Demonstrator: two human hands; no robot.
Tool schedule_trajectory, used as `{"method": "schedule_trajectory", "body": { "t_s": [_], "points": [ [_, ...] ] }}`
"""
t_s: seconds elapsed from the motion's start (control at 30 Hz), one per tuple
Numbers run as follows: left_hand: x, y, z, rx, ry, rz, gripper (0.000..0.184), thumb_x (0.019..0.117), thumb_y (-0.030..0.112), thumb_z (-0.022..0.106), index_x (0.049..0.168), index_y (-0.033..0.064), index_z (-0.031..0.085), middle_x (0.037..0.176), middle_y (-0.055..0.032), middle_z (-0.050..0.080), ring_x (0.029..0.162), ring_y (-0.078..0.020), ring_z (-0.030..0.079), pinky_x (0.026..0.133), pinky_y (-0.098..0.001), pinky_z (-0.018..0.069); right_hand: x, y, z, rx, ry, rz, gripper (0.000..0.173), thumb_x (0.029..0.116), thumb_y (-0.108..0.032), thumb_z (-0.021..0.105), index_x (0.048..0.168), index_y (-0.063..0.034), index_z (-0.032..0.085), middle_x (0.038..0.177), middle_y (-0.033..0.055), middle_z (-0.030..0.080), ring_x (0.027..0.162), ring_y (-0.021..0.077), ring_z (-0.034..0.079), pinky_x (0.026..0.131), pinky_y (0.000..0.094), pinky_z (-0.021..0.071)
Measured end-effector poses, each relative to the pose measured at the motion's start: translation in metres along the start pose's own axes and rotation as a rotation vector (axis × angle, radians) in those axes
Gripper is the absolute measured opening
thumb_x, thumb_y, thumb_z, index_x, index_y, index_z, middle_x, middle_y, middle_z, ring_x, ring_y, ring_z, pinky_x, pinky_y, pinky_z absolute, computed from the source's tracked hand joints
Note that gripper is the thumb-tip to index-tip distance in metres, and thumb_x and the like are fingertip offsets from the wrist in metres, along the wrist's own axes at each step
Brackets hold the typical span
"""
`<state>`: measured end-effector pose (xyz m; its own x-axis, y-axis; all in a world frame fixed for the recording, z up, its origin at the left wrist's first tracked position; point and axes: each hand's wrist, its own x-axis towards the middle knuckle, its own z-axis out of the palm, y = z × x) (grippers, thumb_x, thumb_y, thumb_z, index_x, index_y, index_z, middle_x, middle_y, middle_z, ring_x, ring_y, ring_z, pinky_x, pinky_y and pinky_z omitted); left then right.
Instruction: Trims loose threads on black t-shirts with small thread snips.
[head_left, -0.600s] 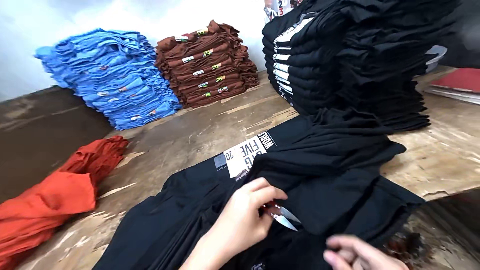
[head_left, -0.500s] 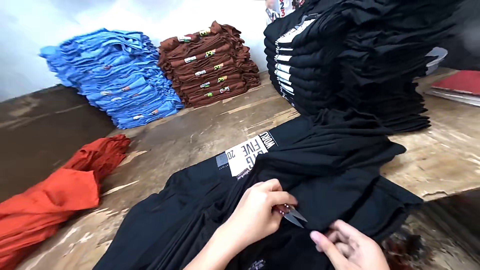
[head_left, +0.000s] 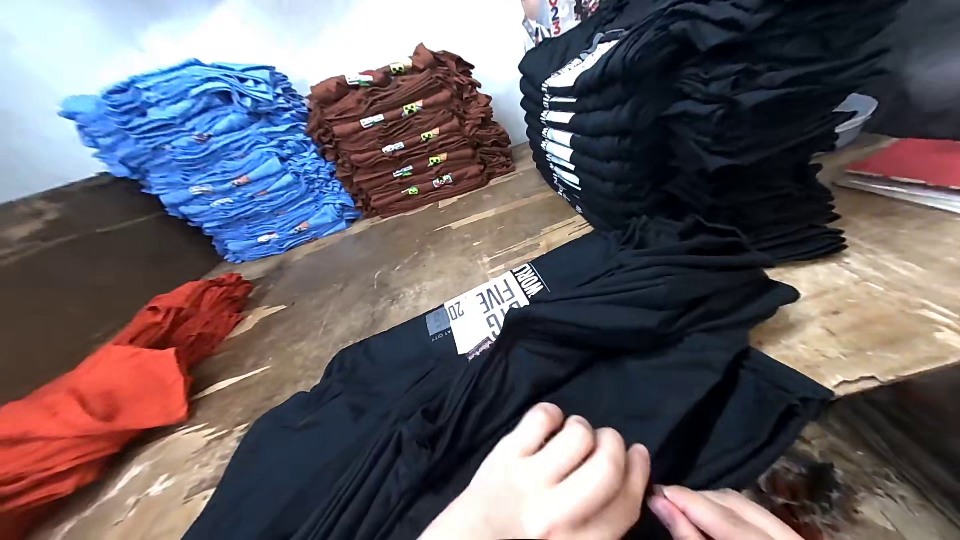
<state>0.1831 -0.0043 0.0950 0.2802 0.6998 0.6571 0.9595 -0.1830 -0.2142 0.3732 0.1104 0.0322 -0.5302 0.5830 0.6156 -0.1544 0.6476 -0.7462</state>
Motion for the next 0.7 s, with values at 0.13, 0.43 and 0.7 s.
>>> {"method": "schedule_trajectory", "body": {
  "t_s": [0.13, 0.43, 0.7],
  "points": [
    [-0.001, 0.002, 0.004, 0.116, 0.017, 0.043, 0.019, 0.1001, 0.01, 0.059, 0.113, 0.0124, 0.072, 0.097, -0.0035, 0.065, 0.084, -0.0185, 0.054, 0.077, -0.0333, 0.0408, 0.002, 0.0, -0.005, -0.183, -0.078, -0.004, 0.013, 0.0911, -0.022, 0.078, 0.089, -0.0098, 0.082, 0.073, 0.0034, 0.072, 0.069, 0.0134, 0.065, 0.066, 0.0297, 0.0524],
    [-0.01, 0.019, -0.001, 0.146, 0.022, -0.123, 0.021, 0.1001, 0.015, 0.059, 0.116, 0.0175, 0.072, 0.096, -0.0012, 0.065, 0.084, -0.0175, 0.053, 0.079, -0.0335, 0.0392, 0.009, 0.008, 0.002, -0.127, 0.006, 0.068, 0.008, 0.0882, -0.018, 0.076, 0.088, -0.0098, 0.076, 0.075, -0.0005, 0.068, 0.07, 0.0046, 0.061, 0.062, 0.0192, 0.0507],
    [-0.006, 0.027, 0.015, 0.046, 0.07, -0.279, 0.019, 0.0983, 0.017, 0.062, 0.114, 0.0219, 0.072, 0.099, 0.0006, 0.067, 0.088, -0.0163, 0.056, 0.083, -0.0342, 0.0414, 0.005, 0.009, 0.0, -0.287, 0.033, -0.134, 0.013, 0.0891, -0.028, 0.074, 0.09, -0.0151, 0.076, 0.086, 0.0014, 0.068, 0.089, 0.0122, 0.063, 0.081, 0.0252, 0.0504]
  ]
}}
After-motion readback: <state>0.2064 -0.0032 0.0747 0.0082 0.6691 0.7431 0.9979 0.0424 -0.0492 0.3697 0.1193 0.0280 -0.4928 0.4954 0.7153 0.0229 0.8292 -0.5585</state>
